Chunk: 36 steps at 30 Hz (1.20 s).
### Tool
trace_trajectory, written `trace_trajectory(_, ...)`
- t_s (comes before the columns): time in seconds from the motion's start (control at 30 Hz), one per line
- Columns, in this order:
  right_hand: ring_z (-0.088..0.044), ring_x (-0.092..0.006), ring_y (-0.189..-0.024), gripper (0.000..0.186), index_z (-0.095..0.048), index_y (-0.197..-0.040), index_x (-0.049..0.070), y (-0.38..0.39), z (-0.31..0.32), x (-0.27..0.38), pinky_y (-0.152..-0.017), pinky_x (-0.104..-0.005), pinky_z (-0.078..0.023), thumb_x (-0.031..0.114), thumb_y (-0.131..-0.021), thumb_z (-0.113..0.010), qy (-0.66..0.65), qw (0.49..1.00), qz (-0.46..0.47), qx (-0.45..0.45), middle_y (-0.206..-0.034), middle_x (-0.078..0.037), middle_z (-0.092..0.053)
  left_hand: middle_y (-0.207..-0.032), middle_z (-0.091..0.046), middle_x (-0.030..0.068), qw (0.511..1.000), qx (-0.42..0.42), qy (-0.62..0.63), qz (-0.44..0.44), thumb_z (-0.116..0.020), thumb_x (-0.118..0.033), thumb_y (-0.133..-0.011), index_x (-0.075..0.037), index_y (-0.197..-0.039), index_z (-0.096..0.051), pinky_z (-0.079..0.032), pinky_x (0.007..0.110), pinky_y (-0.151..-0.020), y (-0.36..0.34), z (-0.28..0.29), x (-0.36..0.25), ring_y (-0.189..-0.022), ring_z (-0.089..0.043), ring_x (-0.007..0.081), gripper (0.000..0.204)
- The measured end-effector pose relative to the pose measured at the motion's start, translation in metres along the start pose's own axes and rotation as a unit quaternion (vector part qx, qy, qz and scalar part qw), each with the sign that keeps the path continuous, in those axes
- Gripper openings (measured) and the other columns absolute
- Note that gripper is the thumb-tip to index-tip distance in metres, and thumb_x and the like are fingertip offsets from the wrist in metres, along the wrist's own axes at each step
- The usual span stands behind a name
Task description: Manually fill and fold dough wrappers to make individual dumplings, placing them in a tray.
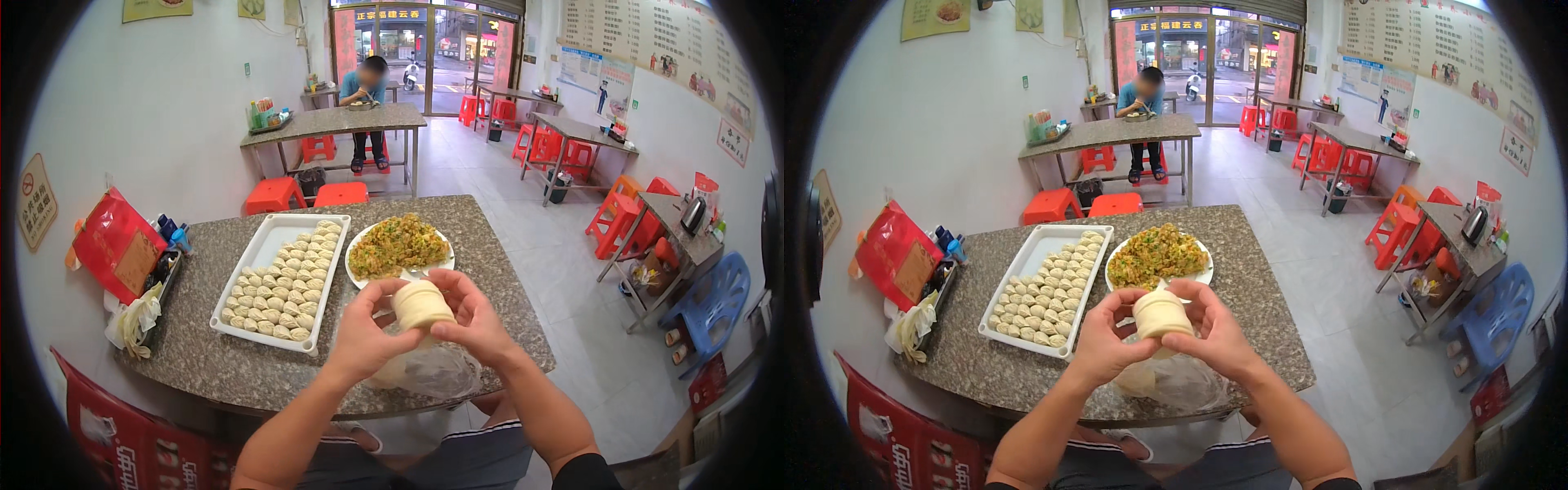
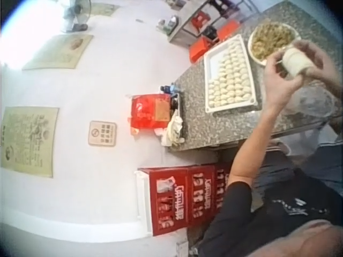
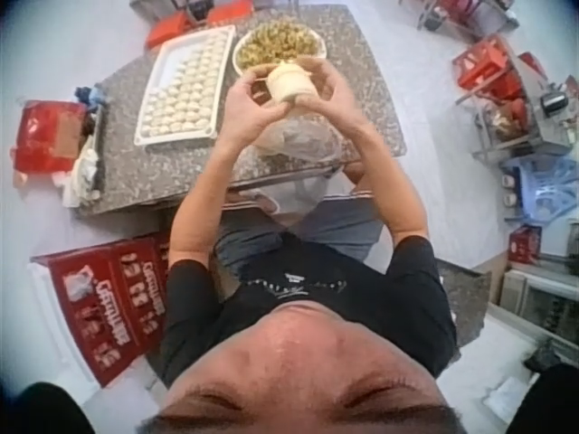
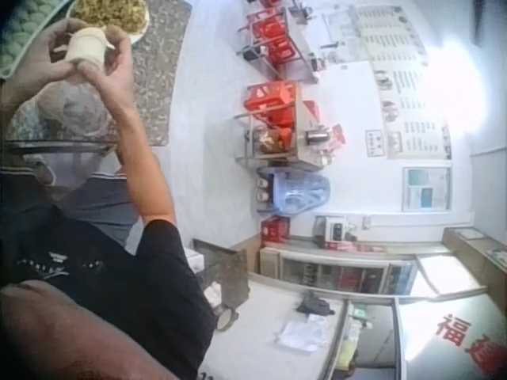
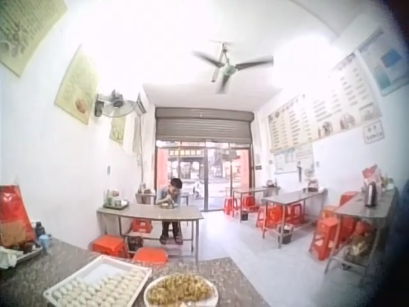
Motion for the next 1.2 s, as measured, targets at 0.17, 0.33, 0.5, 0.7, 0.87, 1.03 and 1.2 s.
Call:
trace_trajectory(0.17, -0.06, -0.0232, -0.136, 0.102, -0.047, -0.158, 0.005, -0.009, 0.006, 0.017, -0.117, -0.0392, -0.047, 0.024, -0.074, -0.101, 0.184, 0.975, -0.02, 0.126, -0.15, -0.015, -0.06, -0.131, -0.067, 0.0111, 0.975, 0.05, -0.212, -0.047, -0.094, -0.013, -0.073, -0.003, -0.142, -0.06, -0.06, 0.039, -0.105, 0.0, -0.004, -0.031, -0.119, -0.069, 0.0214, 0.077)
trace_trajectory(0.33, -0.069, -0.0205, -0.12, 0.086, -0.061, -0.144, 0.002, -0.012, 0.0, 0.03, -0.108, -0.0381, -0.053, 0.029, -0.073, -0.101, 0.214, 0.969, -0.039, 0.115, -0.131, -0.012, -0.072, -0.148, -0.055, 0.0148, 0.996, 0.075, -0.036, -0.011, -0.091, -0.023, -0.081, -0.004, -0.154, -0.048, -0.054, 0.043, -0.111, 0.006, 0.004, -0.026, -0.13, -0.063, 0.0266, 0.087)
trace_trajectory(0.5, -0.072, -0.0209, -0.11, 0.072, -0.068, -0.132, 0.0, -0.004, -0.043, 0.059, -0.095, -0.0366, -0.056, 0.028, -0.073, -0.1, 0.328, 0.933, 0.149, 0.006, -0.115, -0.013, -0.076, -0.159, -0.046, 0.0199, 0.873, -0.088, 0.479, 0.031, -0.041, -0.075, -0.106, -0.009, -0.162, -0.032, -0.047, 0.053, -0.117, 0.0, -0.01, 0.027, -0.142, -0.052, 0.0365, 0.087)
trace_trajectory(0.7, -0.07, -0.0313, -0.092, 0.071, -0.071, -0.128, -0.001, -0.038, -0.023, 0.043, -0.088, -0.0416, -0.056, 0.023, -0.067, -0.097, 0.591, 0.728, 0.293, -0.185, -0.111, -0.016, -0.075, -0.155, -0.053, 0.0201, 0.745, -0.042, 0.665, 0.017, -0.041, -0.075, -0.106, -0.001, -0.162, -0.035, -0.042, 0.049, -0.122, 0.014, -0.045, 0.014, -0.144, -0.052, 0.0335, 0.093)
trace_trajectory(0.87, -0.07, -0.0325, -0.096, 0.063, -0.075, -0.123, 0.002, -0.013, -0.066, 0.039, -0.091, -0.0448, -0.053, 0.027, -0.069, -0.096, 0.431, 0.868, 0.246, 0.028, -0.102, -0.014, -0.075, -0.154, -0.055, 0.0197, 0.765, -0.002, 0.644, -0.015, -0.041, -0.075, -0.106, 0.005, -0.159, -0.037, -0.037, 0.046, -0.125, 0.01, -0.017, 0.026, -0.146, -0.05, 0.0317, 0.096)
trace_trajectory(1.03, -0.069, -0.032, -0.093, 0.065, -0.075, -0.124, 0.006, -0.041, -0.031, 0.045, -0.089, -0.0431, -0.051, 0.026, -0.066, -0.095, 0.518, 0.791, 0.265, -0.189, -0.101, -0.014, -0.074, -0.155, -0.054, 0.0192, 0.742, 0.018, 0.67, -0.014, -0.041, -0.076, -0.105, 0.005, -0.162, -0.035, -0.036, 0.046, -0.126, 0.01, -0.022, 0.02, -0.146, -0.05, 0.0322, 0.098)
trace_trajectory(1.2, -0.069, -0.033, -0.093, 0.064, -0.075, -0.12, 0.003, -0.029, -0.066, 0.03, -0.089, -0.0437, -0.049, 0.031, -0.066, -0.096, 0.419, 0.875, 0.236, 0.052, -0.1, -0.015, -0.075, -0.156, -0.054, 0.0181, 0.745, 0.048, 0.665, -0.021, -0.039, -0.079, -0.103, 0.003, -0.161, -0.037, -0.039, 0.046, -0.124, 0.009, -0.003, 0.045, -0.145, -0.052, 0.033, 0.1)
Point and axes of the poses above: each hand's wrist, its own y-axis away from the middle knuckle, its own z-axis out of the back of the hand, x = y × z, the point moved 5 cm from there along -y, towards the middle knuckle
